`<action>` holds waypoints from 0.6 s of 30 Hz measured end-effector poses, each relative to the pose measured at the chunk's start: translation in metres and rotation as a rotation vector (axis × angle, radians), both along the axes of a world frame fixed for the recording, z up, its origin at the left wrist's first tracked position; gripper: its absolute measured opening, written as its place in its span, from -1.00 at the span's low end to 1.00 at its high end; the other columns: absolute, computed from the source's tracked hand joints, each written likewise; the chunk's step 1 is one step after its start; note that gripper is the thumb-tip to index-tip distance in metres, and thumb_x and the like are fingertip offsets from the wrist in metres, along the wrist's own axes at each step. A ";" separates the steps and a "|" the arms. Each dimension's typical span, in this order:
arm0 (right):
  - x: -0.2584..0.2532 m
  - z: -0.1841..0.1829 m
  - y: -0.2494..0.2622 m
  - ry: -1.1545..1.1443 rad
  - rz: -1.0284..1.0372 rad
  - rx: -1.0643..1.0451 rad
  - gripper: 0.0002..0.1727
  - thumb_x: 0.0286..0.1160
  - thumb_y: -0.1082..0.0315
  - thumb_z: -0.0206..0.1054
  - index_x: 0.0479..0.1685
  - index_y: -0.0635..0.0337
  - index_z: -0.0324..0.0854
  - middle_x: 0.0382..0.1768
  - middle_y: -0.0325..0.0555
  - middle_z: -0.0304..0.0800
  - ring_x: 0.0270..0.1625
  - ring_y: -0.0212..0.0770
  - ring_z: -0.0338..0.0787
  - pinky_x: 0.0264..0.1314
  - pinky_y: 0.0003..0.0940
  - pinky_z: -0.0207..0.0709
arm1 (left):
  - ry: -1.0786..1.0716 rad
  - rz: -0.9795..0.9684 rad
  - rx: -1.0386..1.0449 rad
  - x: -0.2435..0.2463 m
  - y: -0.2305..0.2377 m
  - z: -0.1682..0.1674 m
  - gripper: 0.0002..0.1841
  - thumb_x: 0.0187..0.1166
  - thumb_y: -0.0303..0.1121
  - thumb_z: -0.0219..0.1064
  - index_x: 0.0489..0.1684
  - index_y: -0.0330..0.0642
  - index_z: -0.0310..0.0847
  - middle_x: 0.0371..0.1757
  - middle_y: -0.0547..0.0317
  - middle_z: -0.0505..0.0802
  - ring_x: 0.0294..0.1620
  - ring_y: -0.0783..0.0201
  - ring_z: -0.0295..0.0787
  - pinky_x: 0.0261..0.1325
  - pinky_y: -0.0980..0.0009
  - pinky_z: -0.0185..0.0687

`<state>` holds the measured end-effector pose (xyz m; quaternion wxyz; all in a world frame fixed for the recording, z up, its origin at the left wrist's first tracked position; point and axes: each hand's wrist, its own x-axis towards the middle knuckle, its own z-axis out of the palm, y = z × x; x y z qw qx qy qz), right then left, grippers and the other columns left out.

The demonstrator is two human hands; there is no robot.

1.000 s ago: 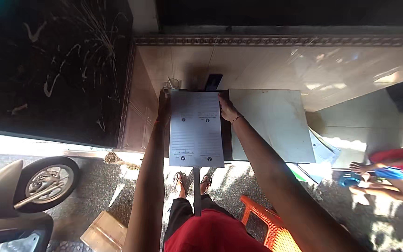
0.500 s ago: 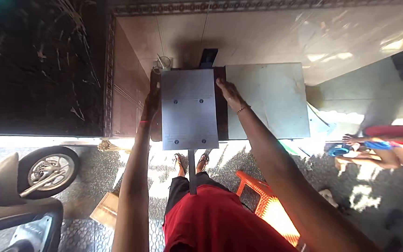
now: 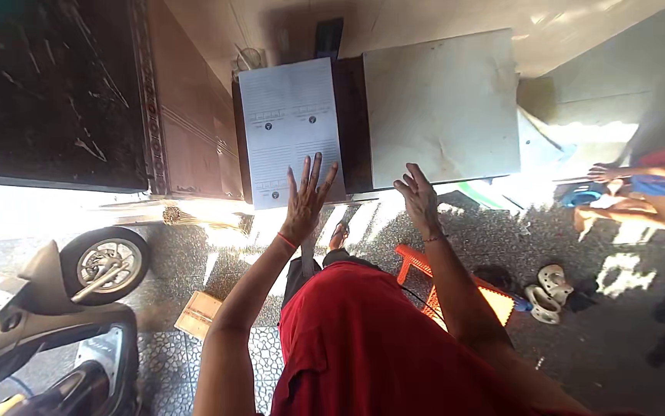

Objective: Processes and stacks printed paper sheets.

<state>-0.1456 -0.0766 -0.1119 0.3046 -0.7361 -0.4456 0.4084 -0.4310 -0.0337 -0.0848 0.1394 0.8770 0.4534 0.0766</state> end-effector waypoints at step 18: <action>0.041 -0.010 -0.048 0.035 -0.015 -0.030 -0.46 0.77 0.31 0.24 0.69 0.26 0.38 0.53 0.34 0.57 0.54 0.23 0.65 0.63 0.09 0.44 | -0.080 -0.005 0.039 0.047 -0.005 0.003 0.19 0.25 -0.05 0.69 0.92 -0.16 -0.09 0.91 -0.25 -0.11 0.91 -0.32 -0.38 0.78 -0.45 -0.38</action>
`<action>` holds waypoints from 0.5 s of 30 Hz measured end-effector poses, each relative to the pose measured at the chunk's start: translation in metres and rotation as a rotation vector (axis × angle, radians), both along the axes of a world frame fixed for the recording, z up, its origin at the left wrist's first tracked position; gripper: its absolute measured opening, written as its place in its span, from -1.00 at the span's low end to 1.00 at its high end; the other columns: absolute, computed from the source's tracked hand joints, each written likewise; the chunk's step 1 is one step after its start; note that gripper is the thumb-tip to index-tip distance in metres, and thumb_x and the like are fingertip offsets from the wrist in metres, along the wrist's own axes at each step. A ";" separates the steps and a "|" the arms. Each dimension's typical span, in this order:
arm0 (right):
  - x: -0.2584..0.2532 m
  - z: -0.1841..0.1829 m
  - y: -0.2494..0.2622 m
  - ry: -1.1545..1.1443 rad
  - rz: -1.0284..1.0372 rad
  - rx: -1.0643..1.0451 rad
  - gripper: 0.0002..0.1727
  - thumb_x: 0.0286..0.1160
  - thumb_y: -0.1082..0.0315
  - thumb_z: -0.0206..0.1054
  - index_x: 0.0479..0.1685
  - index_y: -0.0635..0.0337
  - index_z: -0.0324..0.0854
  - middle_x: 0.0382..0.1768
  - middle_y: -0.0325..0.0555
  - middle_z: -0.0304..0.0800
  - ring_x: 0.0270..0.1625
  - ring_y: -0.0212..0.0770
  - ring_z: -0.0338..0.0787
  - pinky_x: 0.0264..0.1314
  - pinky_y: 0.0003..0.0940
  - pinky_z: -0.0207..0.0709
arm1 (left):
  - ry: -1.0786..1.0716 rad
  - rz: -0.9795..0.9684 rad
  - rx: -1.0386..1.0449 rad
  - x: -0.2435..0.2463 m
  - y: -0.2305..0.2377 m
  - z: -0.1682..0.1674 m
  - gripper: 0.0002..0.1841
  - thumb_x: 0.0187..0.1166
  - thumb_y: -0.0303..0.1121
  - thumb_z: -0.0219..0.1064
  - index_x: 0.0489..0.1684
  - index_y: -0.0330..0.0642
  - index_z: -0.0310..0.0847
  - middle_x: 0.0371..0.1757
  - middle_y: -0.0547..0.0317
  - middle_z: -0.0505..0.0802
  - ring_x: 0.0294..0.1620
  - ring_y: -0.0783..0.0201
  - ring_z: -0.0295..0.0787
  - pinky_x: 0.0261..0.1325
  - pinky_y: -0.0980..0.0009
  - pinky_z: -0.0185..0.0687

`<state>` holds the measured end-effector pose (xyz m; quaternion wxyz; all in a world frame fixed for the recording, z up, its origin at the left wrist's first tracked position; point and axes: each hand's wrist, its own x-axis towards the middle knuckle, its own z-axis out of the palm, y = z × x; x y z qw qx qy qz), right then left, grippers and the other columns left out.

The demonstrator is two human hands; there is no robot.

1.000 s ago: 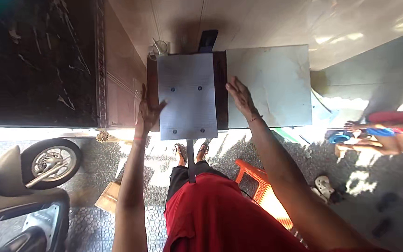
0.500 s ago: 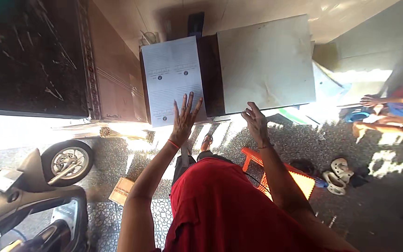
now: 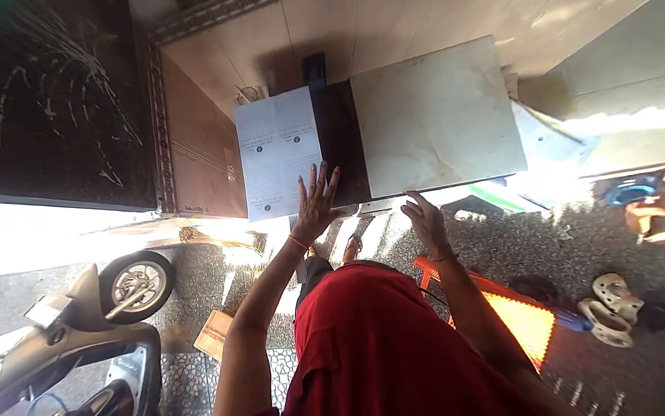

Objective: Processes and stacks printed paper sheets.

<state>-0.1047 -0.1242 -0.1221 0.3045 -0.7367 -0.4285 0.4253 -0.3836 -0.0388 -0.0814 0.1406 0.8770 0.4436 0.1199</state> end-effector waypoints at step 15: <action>-0.013 -0.019 -0.036 -0.044 0.225 -0.013 -0.64 0.78 0.43 0.15 0.41 0.39 0.62 0.41 0.30 0.70 0.50 0.16 0.68 0.64 0.02 0.41 | 0.084 0.506 -0.048 -0.093 0.052 0.026 -0.64 0.63 -0.60 0.08 0.31 -0.36 0.65 0.39 -0.50 0.54 0.45 -0.48 0.38 0.44 -0.27 0.33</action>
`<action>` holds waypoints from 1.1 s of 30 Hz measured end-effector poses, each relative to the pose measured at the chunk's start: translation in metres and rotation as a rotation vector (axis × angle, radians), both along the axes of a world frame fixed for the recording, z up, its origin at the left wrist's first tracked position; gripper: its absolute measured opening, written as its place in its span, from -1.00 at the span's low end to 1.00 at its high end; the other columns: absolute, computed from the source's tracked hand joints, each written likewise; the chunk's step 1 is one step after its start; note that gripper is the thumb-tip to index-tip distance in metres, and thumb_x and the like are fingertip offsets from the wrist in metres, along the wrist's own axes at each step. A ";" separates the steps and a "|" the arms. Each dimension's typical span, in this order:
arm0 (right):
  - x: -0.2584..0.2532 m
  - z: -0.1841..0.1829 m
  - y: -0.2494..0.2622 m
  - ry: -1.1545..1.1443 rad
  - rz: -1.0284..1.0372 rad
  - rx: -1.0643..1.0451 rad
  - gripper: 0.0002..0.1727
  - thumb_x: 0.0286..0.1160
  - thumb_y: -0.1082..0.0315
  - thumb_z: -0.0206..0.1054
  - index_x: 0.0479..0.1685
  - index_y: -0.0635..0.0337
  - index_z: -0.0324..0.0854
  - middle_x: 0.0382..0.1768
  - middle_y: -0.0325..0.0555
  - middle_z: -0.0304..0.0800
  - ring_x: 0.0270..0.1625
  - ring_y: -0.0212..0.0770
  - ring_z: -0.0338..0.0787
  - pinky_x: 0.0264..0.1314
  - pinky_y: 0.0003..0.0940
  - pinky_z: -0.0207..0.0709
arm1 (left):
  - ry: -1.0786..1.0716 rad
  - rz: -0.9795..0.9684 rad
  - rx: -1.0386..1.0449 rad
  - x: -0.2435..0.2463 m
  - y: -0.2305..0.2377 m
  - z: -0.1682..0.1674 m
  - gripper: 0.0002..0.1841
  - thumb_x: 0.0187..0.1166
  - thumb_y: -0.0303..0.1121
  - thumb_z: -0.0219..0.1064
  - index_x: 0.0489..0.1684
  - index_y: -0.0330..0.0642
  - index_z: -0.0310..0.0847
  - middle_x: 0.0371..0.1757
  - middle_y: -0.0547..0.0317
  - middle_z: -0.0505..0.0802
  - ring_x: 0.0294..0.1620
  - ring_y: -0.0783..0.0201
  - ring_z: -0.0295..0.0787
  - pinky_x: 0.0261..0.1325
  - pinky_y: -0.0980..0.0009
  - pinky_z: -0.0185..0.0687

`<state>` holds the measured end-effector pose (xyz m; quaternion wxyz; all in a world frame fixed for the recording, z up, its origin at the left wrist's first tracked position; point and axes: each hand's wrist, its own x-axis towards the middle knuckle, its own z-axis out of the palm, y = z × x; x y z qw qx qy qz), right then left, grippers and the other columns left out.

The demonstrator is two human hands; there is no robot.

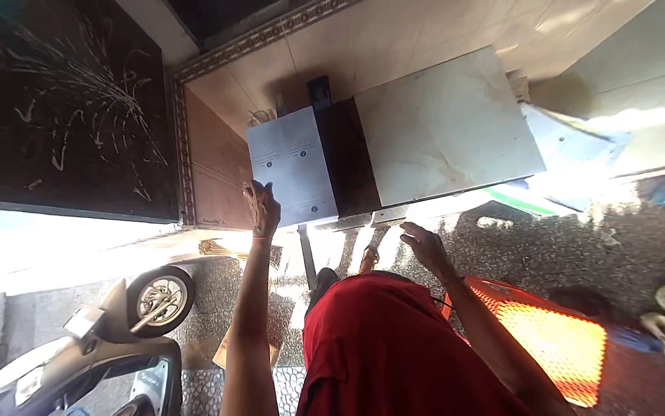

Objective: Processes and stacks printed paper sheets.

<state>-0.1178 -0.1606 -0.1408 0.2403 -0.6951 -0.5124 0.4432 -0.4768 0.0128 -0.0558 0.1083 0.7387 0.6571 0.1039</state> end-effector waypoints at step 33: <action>-0.247 0.047 -0.027 0.574 -0.277 -0.139 -0.72 0.70 0.56 0.12 0.22 0.52 0.59 -0.31 0.06 0.78 -0.39 -0.31 0.75 -0.18 -0.39 0.68 | 0.256 -0.287 -0.505 -0.020 0.020 0.009 -0.35 0.39 -0.04 0.59 0.41 -0.23 0.62 0.61 -0.30 0.52 0.78 -0.45 -0.02 0.55 -0.55 -0.06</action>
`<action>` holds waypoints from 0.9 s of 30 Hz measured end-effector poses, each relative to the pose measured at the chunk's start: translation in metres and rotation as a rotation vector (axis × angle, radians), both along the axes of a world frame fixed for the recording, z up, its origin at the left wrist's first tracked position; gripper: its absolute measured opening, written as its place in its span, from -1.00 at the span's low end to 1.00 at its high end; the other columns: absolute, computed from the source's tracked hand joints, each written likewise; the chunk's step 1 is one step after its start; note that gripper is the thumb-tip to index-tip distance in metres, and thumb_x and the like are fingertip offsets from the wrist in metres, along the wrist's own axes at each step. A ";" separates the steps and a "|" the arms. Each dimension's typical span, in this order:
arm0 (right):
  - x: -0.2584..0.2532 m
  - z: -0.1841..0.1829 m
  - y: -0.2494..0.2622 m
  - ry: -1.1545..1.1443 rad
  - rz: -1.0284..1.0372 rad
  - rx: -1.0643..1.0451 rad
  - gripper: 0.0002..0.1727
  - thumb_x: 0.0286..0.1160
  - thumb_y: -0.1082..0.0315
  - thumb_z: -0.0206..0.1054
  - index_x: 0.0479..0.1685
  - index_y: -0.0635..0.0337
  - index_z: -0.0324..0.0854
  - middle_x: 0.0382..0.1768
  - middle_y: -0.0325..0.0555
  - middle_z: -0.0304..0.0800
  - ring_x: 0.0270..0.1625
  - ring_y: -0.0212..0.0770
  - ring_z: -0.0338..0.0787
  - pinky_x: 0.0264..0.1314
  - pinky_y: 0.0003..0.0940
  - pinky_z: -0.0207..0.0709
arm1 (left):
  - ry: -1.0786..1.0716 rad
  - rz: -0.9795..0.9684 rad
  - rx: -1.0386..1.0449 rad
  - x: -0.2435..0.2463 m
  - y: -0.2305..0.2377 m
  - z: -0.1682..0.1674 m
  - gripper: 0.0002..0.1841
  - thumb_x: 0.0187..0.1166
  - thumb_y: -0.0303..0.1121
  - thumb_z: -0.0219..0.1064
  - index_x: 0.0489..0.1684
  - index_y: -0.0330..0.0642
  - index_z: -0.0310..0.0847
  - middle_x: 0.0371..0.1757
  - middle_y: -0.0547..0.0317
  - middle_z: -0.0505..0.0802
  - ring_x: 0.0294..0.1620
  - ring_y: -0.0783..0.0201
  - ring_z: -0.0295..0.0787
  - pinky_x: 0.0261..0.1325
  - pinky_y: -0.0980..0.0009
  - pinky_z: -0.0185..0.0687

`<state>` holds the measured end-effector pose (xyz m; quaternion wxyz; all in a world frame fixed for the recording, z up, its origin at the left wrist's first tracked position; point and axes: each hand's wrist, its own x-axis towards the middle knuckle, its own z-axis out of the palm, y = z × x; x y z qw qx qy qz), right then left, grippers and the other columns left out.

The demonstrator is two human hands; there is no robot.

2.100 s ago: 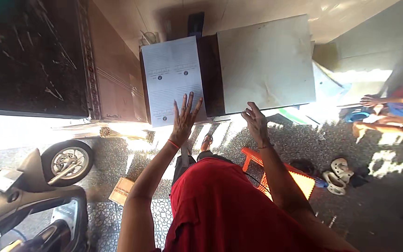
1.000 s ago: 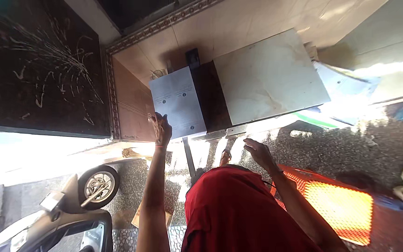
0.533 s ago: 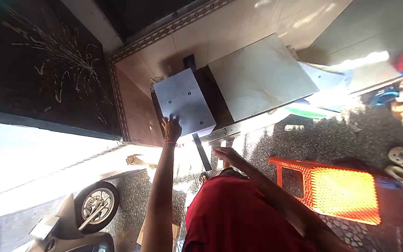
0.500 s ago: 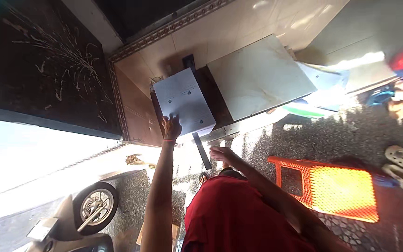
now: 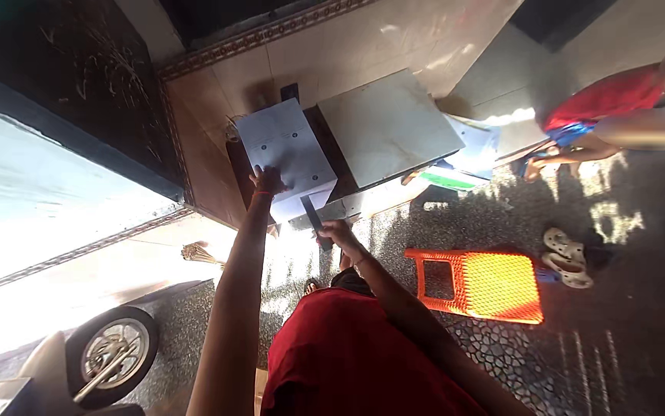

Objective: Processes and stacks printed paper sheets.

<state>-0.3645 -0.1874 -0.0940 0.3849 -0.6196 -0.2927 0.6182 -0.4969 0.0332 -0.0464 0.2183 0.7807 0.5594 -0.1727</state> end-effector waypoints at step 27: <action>0.043 0.052 -0.231 -0.158 0.003 -0.167 -0.75 0.53 0.57 0.27 0.12 0.45 0.69 -0.32 -0.14 0.82 -0.33 -0.44 0.74 -0.12 -0.45 0.64 | 0.017 -0.020 0.038 0.001 0.007 -0.005 -0.33 0.28 0.00 0.66 0.29 -0.25 0.67 0.49 -0.35 0.61 0.73 -0.41 0.12 0.55 -0.52 -0.02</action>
